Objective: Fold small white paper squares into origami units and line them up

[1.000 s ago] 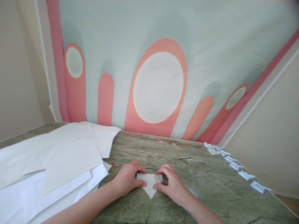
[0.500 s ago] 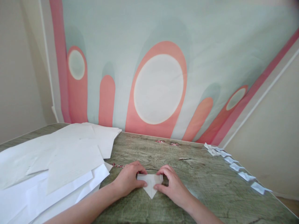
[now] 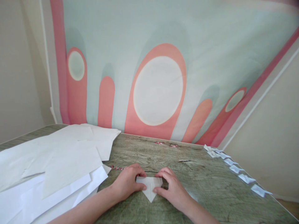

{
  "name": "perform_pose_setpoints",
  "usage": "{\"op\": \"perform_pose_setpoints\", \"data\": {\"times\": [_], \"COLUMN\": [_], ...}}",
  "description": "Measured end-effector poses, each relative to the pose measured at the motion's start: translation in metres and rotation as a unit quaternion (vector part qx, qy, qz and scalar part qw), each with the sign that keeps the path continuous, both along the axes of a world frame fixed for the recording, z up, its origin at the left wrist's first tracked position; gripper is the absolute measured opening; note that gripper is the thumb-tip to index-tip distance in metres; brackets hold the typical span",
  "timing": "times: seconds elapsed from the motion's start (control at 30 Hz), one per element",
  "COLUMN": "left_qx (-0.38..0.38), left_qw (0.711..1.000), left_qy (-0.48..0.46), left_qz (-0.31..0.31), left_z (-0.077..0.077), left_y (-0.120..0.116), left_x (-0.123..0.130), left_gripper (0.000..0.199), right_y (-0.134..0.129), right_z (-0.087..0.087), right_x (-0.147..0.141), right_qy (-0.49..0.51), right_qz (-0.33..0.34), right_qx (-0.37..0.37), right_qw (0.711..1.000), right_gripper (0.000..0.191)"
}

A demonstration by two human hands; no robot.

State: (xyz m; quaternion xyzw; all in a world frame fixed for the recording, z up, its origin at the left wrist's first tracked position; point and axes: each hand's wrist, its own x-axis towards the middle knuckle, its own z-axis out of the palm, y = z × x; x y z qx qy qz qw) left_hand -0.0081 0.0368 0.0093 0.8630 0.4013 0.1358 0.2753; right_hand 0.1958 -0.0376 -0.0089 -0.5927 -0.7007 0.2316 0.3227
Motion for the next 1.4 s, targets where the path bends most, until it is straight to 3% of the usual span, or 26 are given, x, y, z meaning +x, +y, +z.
{"op": "perform_pose_setpoints", "data": {"times": [1.4], "left_qx": [-0.002], "left_qw": [1.0], "left_qy": [-0.002], "left_qz": [-0.017], "left_z": [0.0033], "left_y": [-0.0012], "left_x": [0.0], "left_gripper": [0.021], "right_y": [-0.0008], "right_z": [-0.0001], "right_x": [0.0002], "right_qy": [-0.004], "right_qz": [0.003], "right_qx": [-0.005], "right_qw": [1.0], "right_gripper": [0.028]}}
